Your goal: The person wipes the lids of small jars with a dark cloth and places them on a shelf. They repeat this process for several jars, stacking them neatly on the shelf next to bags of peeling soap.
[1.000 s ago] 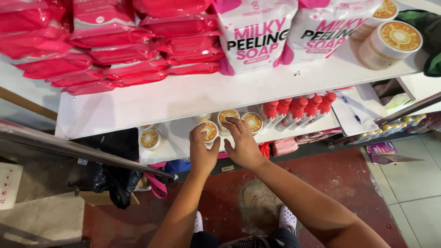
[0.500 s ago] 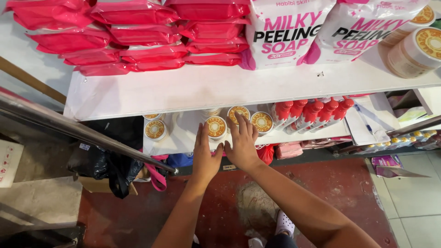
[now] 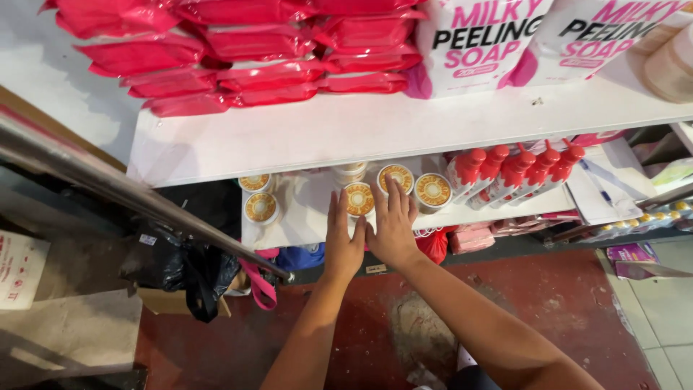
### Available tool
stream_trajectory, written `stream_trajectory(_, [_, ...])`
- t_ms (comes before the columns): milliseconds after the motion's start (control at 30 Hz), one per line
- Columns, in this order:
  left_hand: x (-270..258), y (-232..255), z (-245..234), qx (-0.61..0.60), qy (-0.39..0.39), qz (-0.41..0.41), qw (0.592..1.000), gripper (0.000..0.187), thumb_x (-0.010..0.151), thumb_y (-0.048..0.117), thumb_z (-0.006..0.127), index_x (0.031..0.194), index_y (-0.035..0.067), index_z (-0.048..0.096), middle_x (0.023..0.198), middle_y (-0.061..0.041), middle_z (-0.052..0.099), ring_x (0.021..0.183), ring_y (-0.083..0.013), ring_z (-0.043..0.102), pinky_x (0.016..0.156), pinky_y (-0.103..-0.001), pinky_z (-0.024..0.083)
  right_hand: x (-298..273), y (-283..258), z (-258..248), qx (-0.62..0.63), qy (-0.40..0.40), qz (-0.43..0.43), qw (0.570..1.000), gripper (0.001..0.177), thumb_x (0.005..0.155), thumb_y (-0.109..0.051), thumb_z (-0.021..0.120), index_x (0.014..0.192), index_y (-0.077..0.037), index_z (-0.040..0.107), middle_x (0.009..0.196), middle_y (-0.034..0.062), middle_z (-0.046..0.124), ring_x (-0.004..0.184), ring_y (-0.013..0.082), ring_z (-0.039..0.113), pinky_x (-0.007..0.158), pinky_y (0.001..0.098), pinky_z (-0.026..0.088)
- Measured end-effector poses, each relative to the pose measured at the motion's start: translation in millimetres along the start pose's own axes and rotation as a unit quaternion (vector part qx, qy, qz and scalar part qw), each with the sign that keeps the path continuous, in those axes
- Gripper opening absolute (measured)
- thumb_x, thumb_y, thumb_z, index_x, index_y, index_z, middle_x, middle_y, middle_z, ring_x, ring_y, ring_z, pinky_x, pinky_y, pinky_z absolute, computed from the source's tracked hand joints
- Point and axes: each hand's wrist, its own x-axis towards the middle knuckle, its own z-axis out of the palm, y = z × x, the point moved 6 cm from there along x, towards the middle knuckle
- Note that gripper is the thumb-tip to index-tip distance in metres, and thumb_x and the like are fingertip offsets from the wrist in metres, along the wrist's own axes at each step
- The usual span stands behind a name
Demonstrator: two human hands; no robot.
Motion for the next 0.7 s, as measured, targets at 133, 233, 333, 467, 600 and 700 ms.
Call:
stream_trajectory(133, [3, -9, -5, 0.008, 0.012, 0.002, 1.000, 0.061, 0.106, 0.027, 0.054, 0.160, 0.010, 0.030, 0.167, -0.030, 0.023, 0.152, -0.0464, 0.030, 0.119, -0.048, 0.035, 6, -4, 17, 0.031, -0.002, 0.005, 0.999, 0.081, 0.083, -0.017, 0.073, 0.154, -0.003, 0.035, 0.161, 0.0292, 0.022, 0.148, 0.0466, 0.022, 0.116, 0.0625, 0.015])
stream_trajectory(233, [11, -23, -2, -0.009, 0.009, -0.005, 1.000, 0.067, 0.105, 0.031, 0.052, 0.162, 0.005, 0.027, 0.167, -0.030, 0.021, 0.152, -0.0458, 0.031, 0.118, -0.046, 0.037, 14, 1, 31, 0.017, -0.021, 0.030, 0.999, 0.080, 0.082, -0.016, 0.071, 0.153, -0.006, 0.037, 0.161, 0.0289, 0.020, 0.149, 0.0475, 0.020, 0.117, 0.0622, 0.015])
stream_trajectory(333, [19, -35, 8, 0.018, 0.008, 0.026, 0.999, 0.080, 0.110, 0.032, 0.057, 0.162, -0.007, 0.011, 0.170, -0.033, 0.015, 0.158, -0.0477, 0.022, 0.126, -0.049, 0.026, 17, 5, 38, 0.046, 0.017, 0.006, 0.999, 0.079, 0.090, -0.017, 0.066, 0.160, -0.009, 0.031, 0.165, 0.0320, 0.012, 0.150, 0.0490, 0.019, 0.118, 0.0614, 0.015])
stream_trajectory(467, [28, -39, 16, -0.116, -0.028, -0.083, 0.989, 0.099, 0.099, 0.041, 0.058, 0.160, -0.008, -0.004, 0.169, -0.030, 0.010, 0.153, -0.0385, 0.031, 0.119, -0.040, 0.036, 18, 16, 57, 0.016, -0.021, 0.033, 0.999, 0.082, 0.092, -0.013, 0.062, 0.165, -0.018, 0.026, 0.168, 0.0300, 0.005, 0.153, 0.0508, 0.014, 0.120, 0.0632, 0.013])
stream_trajectory(600, [30, -62, 28, -0.182, -0.027, -0.088, 0.979, 0.103, 0.099, 0.037, 0.062, 0.161, -0.006, -0.008, 0.171, -0.027, 0.006, 0.157, -0.0367, 0.024, 0.120, -0.038, 0.036, 17, 26, 73, 0.025, -0.033, 0.040, 0.998, 0.090, 0.091, -0.012, 0.064, 0.167, -0.023, 0.018, 0.169, 0.0288, 0.001, 0.153, 0.0535, 0.012, 0.119, 0.0647, 0.016])
stream_trajectory(700, [33, -59, 28, -0.237, -0.036, -0.119, 0.964, 0.105, 0.096, 0.035, 0.064, 0.159, -0.004, -0.011, 0.171, -0.024, 0.000, 0.157, -0.0346, 0.018, 0.115, -0.039, 0.043, 21, 24, 74, 0.049, -0.062, 0.075, 0.994, 0.100, 0.086, -0.013, 0.071, 0.164, -0.016, 0.008, 0.167, 0.0292, 0.003, 0.150, 0.0531, 0.013, 0.115, 0.0650, 0.017])
